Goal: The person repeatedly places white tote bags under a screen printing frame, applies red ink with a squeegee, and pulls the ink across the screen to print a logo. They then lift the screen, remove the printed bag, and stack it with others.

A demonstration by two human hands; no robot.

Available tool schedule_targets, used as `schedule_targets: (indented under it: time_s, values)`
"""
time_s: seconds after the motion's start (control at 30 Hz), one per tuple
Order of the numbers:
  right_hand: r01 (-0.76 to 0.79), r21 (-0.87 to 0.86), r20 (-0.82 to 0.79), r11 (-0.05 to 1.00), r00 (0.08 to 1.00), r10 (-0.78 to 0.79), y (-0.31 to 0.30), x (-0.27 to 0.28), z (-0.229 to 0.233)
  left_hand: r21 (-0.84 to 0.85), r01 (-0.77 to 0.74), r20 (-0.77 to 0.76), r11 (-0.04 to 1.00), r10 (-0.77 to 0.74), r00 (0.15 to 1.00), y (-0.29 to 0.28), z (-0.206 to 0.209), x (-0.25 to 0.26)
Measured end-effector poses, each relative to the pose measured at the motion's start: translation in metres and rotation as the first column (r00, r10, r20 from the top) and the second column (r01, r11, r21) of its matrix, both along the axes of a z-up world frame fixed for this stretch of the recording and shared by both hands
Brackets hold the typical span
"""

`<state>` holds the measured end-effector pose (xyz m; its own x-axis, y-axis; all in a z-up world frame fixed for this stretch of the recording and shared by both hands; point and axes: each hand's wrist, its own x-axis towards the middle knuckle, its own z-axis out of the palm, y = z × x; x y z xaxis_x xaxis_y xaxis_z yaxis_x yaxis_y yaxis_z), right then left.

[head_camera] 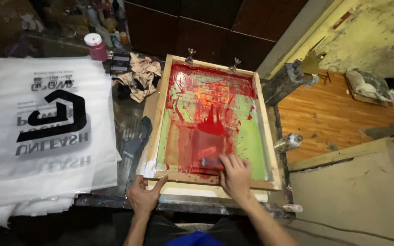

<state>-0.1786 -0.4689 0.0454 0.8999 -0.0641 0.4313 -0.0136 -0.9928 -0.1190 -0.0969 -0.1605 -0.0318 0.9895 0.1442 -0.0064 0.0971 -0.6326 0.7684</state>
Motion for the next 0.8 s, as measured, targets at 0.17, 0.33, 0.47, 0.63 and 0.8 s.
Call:
schedule_targets:
  time_s: [0.17,0.33,0.47,0.63,0.8]
  values:
    - [0.06,-0.141,0.621,0.988,0.783,0.041,-0.016,-0.002,0.083,-0.703,0.09,0.24,0.706,0.116,0.964,-0.053,0.018,0.037]
    - [-0.001,-0.108,0.703,0.994,0.707,0.078,-0.048,0.068,0.209,-0.176,0.312,0.504,0.934,-0.187,0.843,-0.082,0.053,0.109]
    - [-0.02,-0.062,0.68,0.998,0.731,0.057,-0.071,0.106,0.274,0.416,0.33,-0.091,0.847,-0.322,0.942,-0.07,0.033,0.104]
    - [-0.092,-0.097,0.607,0.991,0.784,0.132,-0.078,0.118,0.319,0.701,0.231,0.155,0.674,-0.46,0.874,-0.024,0.003,0.107]
    - [0.055,-0.121,0.581,0.991,0.813,0.026,-0.103,0.136,0.328,0.517,0.378,-0.318,0.768,-0.238,0.918,0.122,0.086,0.2]
